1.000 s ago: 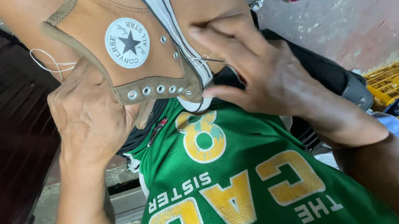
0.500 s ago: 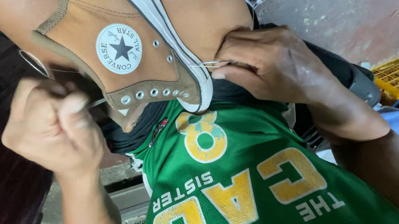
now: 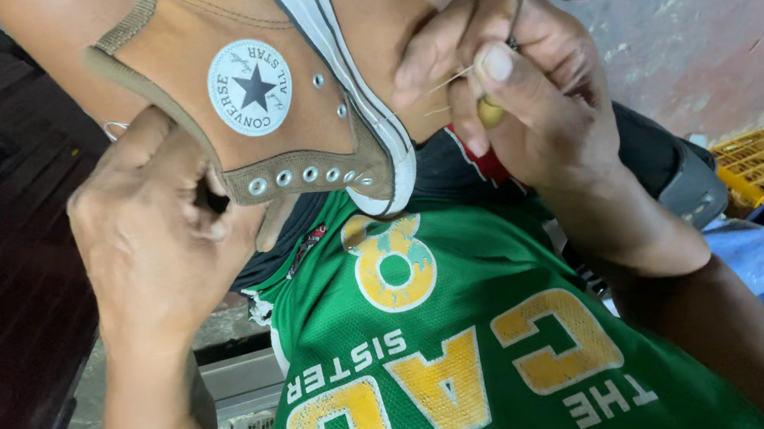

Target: The person is sewing a brown Converse sneaker using a needle and white thread. They repeatedly insert the needle through the shoe's sole and pull the thread to secure the stitching.

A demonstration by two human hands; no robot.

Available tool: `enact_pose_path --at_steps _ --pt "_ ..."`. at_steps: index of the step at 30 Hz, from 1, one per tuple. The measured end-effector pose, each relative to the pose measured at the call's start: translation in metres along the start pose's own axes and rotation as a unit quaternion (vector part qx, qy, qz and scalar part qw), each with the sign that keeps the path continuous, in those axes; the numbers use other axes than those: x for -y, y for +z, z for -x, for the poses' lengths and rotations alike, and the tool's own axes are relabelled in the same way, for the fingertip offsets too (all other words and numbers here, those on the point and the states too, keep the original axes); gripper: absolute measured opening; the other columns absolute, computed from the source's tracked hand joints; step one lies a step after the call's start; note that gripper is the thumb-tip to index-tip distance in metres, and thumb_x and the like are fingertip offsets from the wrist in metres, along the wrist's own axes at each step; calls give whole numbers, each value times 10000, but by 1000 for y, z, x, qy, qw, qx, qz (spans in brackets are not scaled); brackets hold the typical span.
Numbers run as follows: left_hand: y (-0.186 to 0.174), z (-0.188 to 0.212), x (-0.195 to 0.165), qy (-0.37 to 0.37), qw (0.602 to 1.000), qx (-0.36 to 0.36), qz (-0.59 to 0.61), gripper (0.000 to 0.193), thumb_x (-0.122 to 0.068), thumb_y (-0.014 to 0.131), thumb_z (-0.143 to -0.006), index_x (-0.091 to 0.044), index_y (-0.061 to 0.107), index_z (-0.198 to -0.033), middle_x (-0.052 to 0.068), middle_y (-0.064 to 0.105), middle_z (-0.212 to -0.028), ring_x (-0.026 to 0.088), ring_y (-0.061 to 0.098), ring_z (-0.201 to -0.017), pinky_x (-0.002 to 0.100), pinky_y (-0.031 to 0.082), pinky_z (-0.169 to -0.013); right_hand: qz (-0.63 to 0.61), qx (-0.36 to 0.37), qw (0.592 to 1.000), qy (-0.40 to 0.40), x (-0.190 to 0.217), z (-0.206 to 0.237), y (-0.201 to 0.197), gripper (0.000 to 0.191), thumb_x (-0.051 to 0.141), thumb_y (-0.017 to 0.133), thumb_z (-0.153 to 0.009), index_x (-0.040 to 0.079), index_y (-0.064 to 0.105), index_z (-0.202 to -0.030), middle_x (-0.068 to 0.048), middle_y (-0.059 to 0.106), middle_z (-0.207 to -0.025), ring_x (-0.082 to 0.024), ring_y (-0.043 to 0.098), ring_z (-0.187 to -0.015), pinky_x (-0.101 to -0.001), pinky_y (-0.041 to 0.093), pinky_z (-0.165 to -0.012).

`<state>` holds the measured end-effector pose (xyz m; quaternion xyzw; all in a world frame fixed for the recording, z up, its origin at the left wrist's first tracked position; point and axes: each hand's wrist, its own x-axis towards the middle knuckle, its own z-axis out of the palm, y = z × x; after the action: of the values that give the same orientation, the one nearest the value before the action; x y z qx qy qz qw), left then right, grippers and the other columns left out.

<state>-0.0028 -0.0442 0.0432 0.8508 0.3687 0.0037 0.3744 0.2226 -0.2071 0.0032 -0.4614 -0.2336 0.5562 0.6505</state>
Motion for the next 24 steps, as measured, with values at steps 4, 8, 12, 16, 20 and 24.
enact_pose_path --at_steps 4,8,12,16,20,24 --pt "19 -1 7 -15 996 -49 71 315 -31 809 -831 25 539 -678 112 544 -684 260 572 -573 388 417 -550 -44 6 999 1 -9 0 5 148 174 473 -1135 81 484 -1021 -104 591 -841 -80 526 -585 -322 590 -790" --pt "36 5 20 66 987 -89 113 182 -21 767 -859 15 602 -791 136 603 -805 274 626 -686 345 479 -616 -43 18 998 30 -7 1 12 169 165 468 -1154 79 454 -1009 -66 523 -784 -106 516 -622 -278 523 -712" --pt "47 7 30 86 983 -109 123 90 -55 768 -914 1 701 -894 133 672 -864 270 682 -769 331 525 -684 -5 40 998 54 -2 5 17 244 185 467 -1206 49 456 -1005 -60 529 -806 -116 518 -682 -240 468 -698" --pt "46 9 37 74 980 -131 132 144 -105 810 -905 3 717 -923 124 672 -859 259 691 -756 325 530 -681 10 51 996 68 -5 4 23 260 193 476 -1221 47 461 -1005 -50 521 -818 -110 509 -698 -243 445 -693" --pt "46 7 34 65 977 -133 156 239 -158 852 -891 1 674 -882 113 628 -808 246 650 -700 325 486 -630 19 39 995 87 0 0 31 249 179 482 -1209 49 450 -999 -25 508 -804 -68 471 -662 -223 434 -663" --pt "39 2 23 48 979 -125 157 305 -175 890 -832 -22 633 -777 98 588 -763 246 604 -638 337 452 -589 62 -8 995 83 4 -12 40 247 145 489 -1196 38 447 -977 -1 469 -735 -22 382 -594 -187 331 -562"
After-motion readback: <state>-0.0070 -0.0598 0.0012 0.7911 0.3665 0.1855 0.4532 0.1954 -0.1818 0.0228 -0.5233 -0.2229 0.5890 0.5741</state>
